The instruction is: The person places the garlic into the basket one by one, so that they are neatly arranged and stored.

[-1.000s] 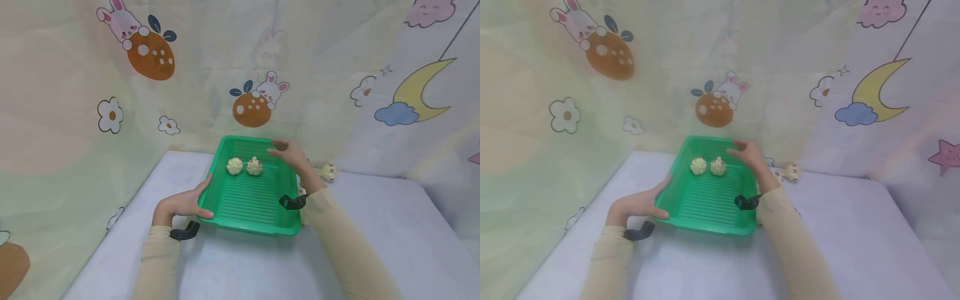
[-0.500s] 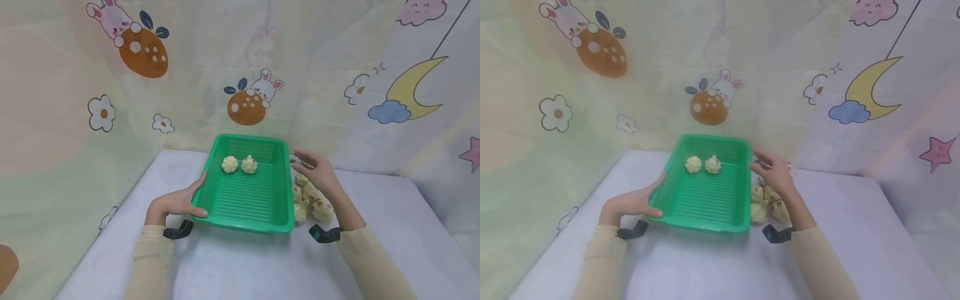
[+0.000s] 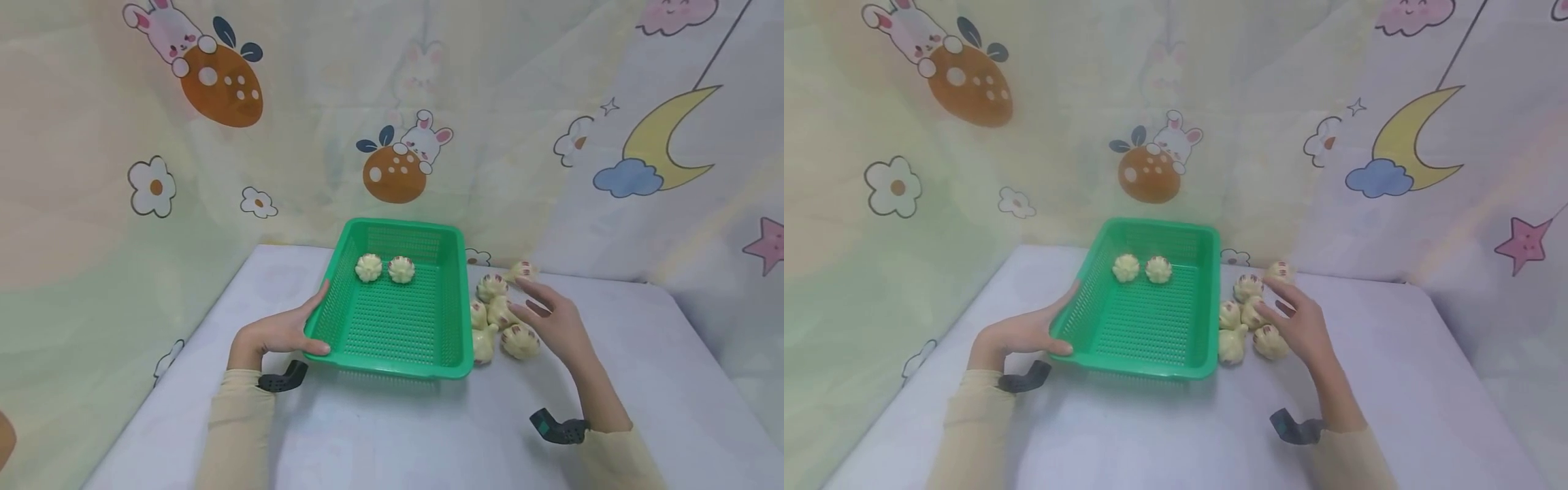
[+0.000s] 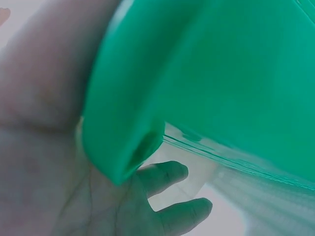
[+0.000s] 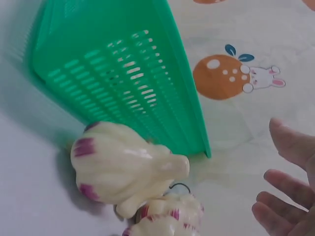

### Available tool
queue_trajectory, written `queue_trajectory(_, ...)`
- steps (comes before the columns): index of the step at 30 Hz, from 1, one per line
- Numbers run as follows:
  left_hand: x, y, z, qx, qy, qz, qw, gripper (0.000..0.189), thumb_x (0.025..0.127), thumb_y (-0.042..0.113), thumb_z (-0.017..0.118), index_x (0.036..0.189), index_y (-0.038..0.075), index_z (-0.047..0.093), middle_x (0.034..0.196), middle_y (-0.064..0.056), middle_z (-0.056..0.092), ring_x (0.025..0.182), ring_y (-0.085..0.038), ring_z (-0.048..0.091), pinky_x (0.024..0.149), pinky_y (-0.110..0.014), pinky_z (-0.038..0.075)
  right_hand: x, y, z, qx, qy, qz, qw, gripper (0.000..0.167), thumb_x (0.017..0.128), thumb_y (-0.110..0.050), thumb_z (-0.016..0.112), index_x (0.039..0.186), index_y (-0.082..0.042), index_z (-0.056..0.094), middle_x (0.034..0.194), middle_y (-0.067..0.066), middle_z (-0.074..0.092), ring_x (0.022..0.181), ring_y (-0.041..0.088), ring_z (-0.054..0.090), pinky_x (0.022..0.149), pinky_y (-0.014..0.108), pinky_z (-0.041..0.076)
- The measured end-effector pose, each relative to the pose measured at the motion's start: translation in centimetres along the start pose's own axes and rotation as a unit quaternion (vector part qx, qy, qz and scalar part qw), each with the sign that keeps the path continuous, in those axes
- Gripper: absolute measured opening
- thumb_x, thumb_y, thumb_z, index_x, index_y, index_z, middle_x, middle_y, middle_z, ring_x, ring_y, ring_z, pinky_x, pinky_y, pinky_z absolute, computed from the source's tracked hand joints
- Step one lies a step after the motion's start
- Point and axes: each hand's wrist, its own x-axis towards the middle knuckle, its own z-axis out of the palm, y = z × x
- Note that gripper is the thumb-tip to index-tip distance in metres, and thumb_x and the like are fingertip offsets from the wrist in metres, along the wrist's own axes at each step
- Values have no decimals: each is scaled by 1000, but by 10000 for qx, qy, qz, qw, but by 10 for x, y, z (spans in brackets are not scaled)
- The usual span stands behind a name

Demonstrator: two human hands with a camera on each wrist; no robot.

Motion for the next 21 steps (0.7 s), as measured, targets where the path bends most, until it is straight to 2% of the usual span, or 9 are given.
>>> queue_trajectory(6, 0, 0, 0, -56, -5, 13, 10000, 127, 73, 42, 79, 150, 26, -20, 160, -13, -7, 146, -33, 6, 113, -54, 19, -5, 11, -6, -439, -61, 240, 9987, 71, 88, -37, 66, 147, -12, 36, 150, 23, 33, 133, 44, 38, 98, 49, 44)
queue_trajectory(9, 0, -1, 0, -39, 9, 57, 10000, 127, 73, 43, 79, 150, 25, -20, 160, -14, -7, 146, -34, 6, 113, -55, 19, -5, 17, -9, -598, -254, 351, 9973, 71, 88, -35, 67, 147, -11, 36, 149, 26, 33, 130, 46, 40, 96, 50, 45)
queue_trajectory(15, -1, -1, 0, -51, 25, 53, 10000, 126, 74, 43, 79, 150, 26, -20, 160, -14, -7, 146, -35, 5, 113, -56, 18, -7, 31, -7, -869, -769, 697, 9908, 75, 87, -43, 66, 147, -9, 36, 144, 31, 37, 125, 48, 44, 93, 54, 46)
queue_trajectory(21, -2, -1, 1, -59, 30, 34, 10000, 126, 74, 42, 79, 150, 26, -19, 160, -14, -7, 146, -34, 5, 114, -55, 18, -10, 42, 0, -1191, -1012, 852, 9840, 75, 85, -44, 68, 144, -7, 41, 139, 31, 43, 126, 48, 44, 92, 56, 46)
